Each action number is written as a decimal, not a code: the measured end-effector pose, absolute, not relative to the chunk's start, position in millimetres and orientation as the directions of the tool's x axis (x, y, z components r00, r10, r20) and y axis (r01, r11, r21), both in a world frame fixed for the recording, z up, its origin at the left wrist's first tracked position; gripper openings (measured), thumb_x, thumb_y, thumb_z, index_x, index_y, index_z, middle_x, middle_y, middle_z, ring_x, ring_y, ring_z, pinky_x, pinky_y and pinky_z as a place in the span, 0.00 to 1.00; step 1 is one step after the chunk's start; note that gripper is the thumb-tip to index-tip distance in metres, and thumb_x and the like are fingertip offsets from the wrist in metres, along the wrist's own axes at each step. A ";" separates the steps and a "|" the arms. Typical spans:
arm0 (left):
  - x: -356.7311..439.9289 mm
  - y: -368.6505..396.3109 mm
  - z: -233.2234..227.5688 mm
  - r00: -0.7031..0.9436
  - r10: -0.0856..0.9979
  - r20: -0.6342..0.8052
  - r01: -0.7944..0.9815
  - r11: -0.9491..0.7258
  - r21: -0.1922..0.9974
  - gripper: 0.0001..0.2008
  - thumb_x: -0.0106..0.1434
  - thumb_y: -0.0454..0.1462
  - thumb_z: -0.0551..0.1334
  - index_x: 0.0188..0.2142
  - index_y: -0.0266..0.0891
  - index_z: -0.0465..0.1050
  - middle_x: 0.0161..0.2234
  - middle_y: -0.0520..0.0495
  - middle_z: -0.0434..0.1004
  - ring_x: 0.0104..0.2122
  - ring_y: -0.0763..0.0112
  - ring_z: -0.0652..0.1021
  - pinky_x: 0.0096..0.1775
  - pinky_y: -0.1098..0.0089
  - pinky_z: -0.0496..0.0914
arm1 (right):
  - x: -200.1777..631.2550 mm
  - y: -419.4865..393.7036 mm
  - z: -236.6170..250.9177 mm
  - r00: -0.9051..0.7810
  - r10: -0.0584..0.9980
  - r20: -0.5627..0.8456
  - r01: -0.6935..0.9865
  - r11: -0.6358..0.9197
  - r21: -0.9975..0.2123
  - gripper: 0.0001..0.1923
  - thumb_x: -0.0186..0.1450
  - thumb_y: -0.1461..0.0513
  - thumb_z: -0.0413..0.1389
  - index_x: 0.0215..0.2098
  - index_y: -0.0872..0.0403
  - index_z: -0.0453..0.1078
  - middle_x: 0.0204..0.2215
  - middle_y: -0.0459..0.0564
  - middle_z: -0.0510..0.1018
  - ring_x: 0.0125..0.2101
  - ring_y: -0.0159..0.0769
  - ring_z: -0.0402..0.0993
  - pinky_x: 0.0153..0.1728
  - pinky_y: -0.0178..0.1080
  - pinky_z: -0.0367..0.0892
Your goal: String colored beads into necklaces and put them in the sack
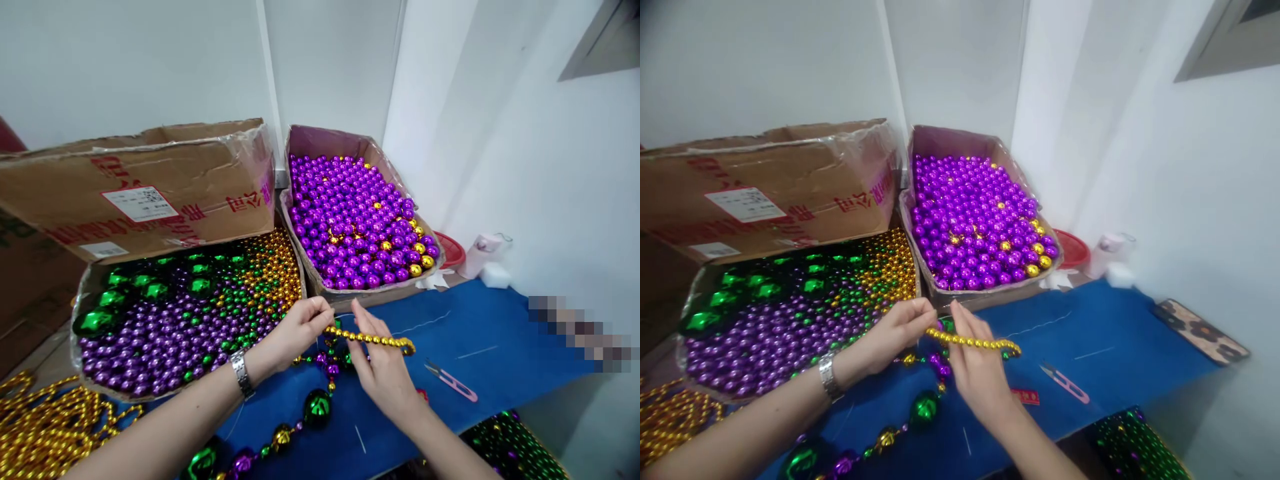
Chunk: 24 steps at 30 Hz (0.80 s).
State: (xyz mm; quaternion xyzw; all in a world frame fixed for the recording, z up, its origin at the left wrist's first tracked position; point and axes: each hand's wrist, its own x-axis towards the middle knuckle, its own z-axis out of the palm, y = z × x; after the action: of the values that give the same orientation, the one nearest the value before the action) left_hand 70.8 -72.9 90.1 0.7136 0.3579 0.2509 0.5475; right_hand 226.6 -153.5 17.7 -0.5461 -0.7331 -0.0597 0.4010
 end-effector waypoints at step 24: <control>49.8 -109.3 60.8 0.652 0.728 0.210 0.273 -0.484 0.831 0.11 0.67 0.37 0.51 0.28 0.37 0.65 0.28 0.50 0.65 0.29 0.72 0.65 0.33 0.71 0.60 | 188.3 -154.8 15.6 0.229 0.973 0.042 -0.229 0.095 -0.969 0.10 0.63 0.55 0.57 0.35 0.53 0.72 0.24 0.43 0.69 0.24 0.27 0.61 0.23 0.30 0.57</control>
State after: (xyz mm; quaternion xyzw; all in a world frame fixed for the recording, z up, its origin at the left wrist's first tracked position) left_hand 49.8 -109.3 60.8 0.8142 0.3073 0.2817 0.4042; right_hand 188.3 -154.8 15.6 -0.4714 -0.3945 0.4797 0.6262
